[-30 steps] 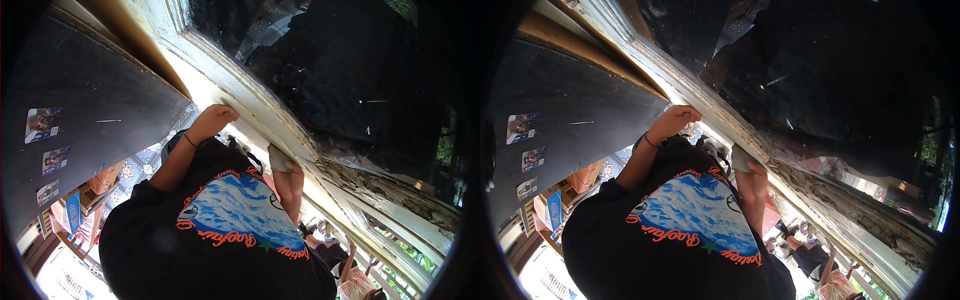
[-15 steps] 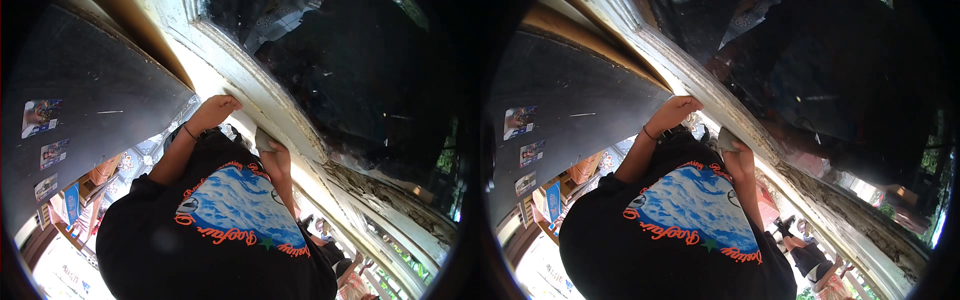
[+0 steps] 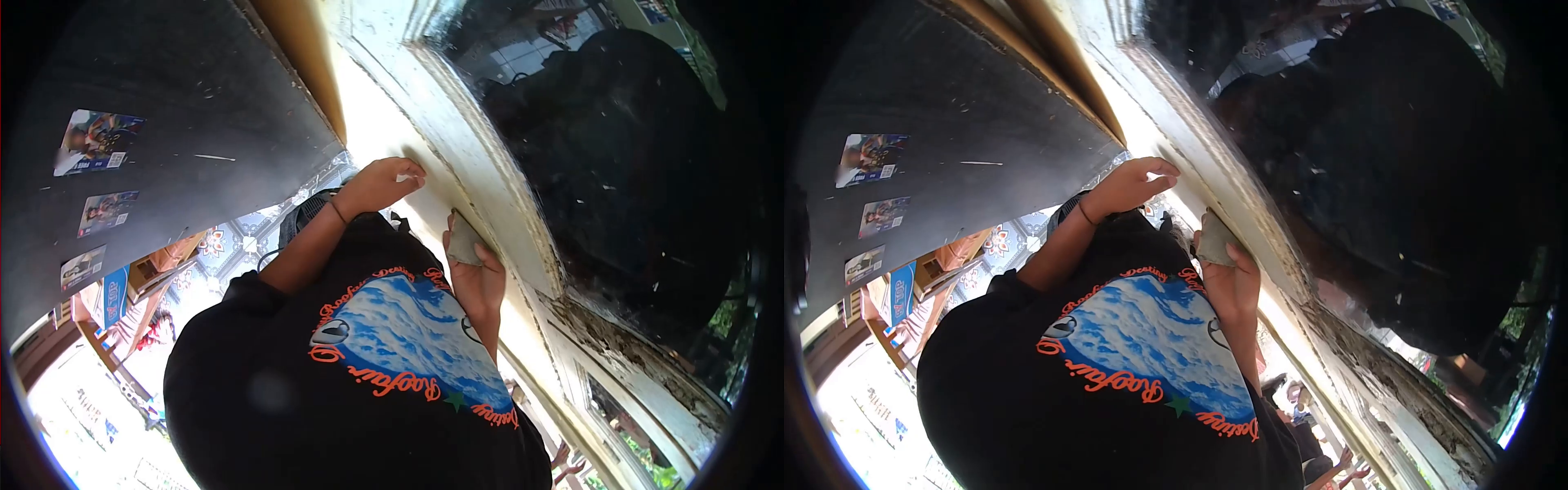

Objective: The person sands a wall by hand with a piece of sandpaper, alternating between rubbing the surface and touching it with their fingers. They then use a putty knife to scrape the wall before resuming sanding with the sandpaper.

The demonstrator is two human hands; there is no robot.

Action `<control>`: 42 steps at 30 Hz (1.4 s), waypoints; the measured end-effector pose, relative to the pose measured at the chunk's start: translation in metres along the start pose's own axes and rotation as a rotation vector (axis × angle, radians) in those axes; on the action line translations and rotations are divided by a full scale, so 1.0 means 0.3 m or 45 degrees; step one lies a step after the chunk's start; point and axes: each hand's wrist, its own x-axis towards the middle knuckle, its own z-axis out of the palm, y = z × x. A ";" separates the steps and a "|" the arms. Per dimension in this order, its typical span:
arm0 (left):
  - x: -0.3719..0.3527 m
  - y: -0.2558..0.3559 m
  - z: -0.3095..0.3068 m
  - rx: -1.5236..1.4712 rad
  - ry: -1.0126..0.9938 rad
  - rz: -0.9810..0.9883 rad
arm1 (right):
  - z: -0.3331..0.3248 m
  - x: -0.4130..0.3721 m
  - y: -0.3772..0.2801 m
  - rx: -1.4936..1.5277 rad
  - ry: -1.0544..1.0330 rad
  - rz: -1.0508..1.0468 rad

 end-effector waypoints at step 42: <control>0.143 0.005 -0.089 0.145 0.302 -0.017 | -0.038 0.035 -0.029 -0.066 0.057 -0.106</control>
